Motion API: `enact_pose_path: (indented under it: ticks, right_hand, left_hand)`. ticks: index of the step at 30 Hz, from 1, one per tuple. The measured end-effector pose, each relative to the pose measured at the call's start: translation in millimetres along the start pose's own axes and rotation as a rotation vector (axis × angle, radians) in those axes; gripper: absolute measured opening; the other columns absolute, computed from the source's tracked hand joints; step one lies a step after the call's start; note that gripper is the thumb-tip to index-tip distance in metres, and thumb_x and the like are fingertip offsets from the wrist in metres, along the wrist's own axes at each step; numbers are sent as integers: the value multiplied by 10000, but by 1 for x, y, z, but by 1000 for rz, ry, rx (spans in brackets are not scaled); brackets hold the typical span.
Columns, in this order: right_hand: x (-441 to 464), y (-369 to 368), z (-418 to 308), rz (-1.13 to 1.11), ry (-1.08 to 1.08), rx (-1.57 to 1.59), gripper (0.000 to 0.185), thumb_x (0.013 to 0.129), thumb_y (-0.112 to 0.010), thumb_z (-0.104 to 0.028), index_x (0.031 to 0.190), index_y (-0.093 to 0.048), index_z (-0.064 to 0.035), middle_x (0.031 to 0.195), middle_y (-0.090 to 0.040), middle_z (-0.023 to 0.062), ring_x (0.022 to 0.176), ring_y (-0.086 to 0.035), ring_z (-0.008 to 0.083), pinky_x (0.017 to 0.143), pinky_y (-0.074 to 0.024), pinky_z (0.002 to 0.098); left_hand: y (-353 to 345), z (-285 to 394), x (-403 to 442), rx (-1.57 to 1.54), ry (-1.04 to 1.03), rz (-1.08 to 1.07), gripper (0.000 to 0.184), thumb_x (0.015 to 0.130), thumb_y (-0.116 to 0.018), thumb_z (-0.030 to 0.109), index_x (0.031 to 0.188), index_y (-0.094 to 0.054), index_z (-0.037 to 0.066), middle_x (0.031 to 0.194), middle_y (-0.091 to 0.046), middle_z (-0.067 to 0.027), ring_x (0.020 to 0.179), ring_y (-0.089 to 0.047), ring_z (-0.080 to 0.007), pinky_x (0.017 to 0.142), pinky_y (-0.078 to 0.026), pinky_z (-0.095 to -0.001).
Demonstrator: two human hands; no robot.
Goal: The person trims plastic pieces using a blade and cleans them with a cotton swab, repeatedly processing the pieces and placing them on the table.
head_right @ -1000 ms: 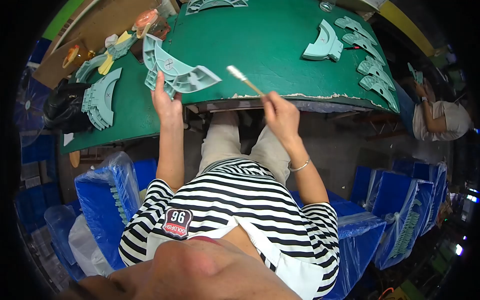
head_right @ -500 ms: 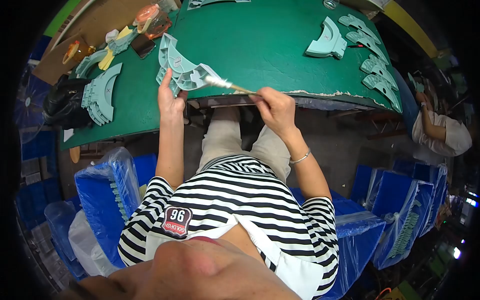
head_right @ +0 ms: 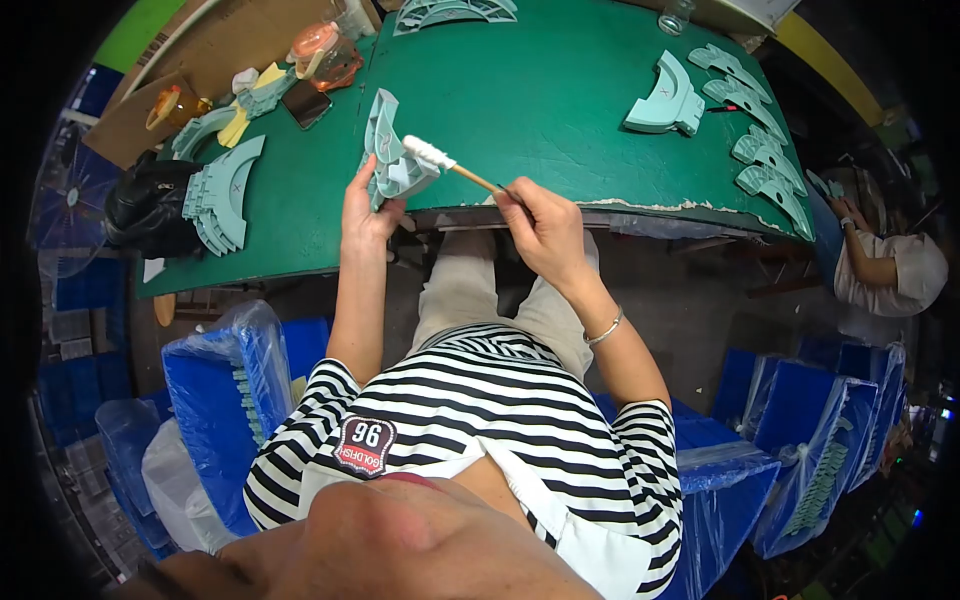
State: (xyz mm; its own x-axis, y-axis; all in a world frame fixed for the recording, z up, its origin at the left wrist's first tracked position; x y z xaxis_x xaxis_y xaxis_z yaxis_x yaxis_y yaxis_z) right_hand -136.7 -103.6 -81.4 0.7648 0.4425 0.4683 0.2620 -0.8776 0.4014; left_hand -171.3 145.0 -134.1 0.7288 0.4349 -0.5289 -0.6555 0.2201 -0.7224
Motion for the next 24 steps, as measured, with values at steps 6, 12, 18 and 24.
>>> enact_pose_path:
  ticks: [6, 12, 18, 24]
  right_hand:
    - [2, 0, -19, -168, 100, -123, 85, 841, -643, -102, 805, -591, -45, 629, -557, 121, 526, -541, 290, 474, -386, 375]
    - [4, 6, -26, -146, 97, -98, 84, 812, -659, -102, 792, -596, -51, 643, -558, 114, 536, -542, 292, 470, -388, 377]
    - [21, 10, -7, -74, 108, -132, 89, 843, -638, -100, 790, -593, -44, 629, -552, 111, 504, -534, 275, 465, -386, 371]
    - [22, 21, -13, -46, 98, -116, 107, 862, -630, -108, 790, -593, -39, 596, -537, 114, 497, -535, 258, 463, -385, 363]
  left_hand:
    - [6, 2, 7, 25, 74, 4, 282, 854, -698, 178, 1092, -602, 61, 1008, -671, -70, 911, -662, -221, 785, -567, -382]
    - [24, 8, 28, -10, 158, -42, 221, 870, -679, 192, 1041, -616, 67, 960, -683, -47, 838, -678, -196, 705, -580, -343]
    - [4, -3, 2, -32, 149, 25, 165, 889, -658, 159, 1001, -633, 42, 891, -688, -50, 788, -687, -193, 684, -584, -316]
    - [12, -3, 2, -28, 160, 14, 198, 869, -678, 152, 1022, -620, 40, 936, -676, -61, 825, -681, -192, 716, -581, -322]
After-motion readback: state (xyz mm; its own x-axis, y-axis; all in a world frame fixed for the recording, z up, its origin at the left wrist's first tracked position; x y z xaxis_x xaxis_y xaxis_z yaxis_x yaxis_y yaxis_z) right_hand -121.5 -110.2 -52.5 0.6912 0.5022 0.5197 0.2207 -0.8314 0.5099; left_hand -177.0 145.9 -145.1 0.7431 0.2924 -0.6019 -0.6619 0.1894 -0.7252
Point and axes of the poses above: each hand's wrist, its own x-axis towards the middle knuckle, its own y-axis out of the back of the hand, z = x × y, the point moved 2 cm from there along x, towards the middle knuckle
